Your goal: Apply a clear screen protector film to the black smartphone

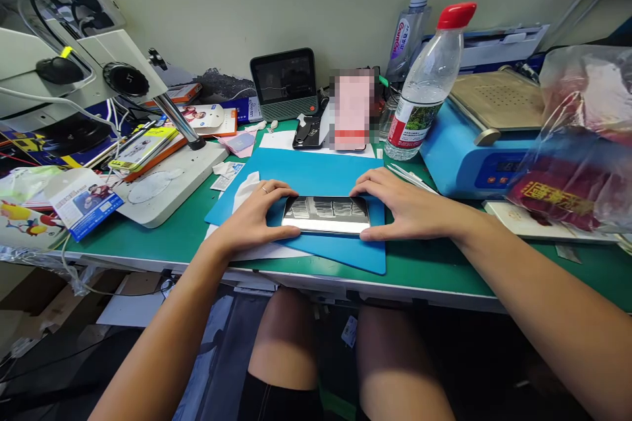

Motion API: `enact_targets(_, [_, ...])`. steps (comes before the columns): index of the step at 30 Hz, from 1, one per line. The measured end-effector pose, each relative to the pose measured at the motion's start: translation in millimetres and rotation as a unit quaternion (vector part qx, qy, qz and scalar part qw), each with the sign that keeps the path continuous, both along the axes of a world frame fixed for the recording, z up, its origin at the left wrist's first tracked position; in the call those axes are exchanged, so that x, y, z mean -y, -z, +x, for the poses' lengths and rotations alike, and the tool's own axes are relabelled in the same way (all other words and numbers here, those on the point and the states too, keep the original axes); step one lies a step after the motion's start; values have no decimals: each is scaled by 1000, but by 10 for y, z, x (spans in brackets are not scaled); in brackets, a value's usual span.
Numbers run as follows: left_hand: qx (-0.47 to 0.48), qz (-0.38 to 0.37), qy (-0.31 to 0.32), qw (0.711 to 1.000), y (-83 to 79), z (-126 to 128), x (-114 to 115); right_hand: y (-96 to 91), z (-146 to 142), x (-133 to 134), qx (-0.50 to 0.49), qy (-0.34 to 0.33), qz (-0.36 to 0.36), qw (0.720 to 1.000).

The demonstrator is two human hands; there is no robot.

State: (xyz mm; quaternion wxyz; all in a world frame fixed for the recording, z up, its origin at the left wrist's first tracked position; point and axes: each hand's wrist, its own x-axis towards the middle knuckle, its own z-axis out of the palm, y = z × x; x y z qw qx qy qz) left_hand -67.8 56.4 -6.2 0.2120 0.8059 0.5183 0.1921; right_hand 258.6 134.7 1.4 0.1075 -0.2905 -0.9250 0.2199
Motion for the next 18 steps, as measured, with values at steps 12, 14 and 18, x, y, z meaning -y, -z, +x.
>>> enact_targets(12, [-13,12,2,1000,-74,22,52,67,-22,-79,-31,-23,43,998])
enact_targets(14, [6,50,-6,999,-151,-24,83,74,-15,-89,-36,-18,38,998])
enact_targets(18, [-26,145,-131,980,-299,-240,85,51,-24,-95,-37,-9,30,999])
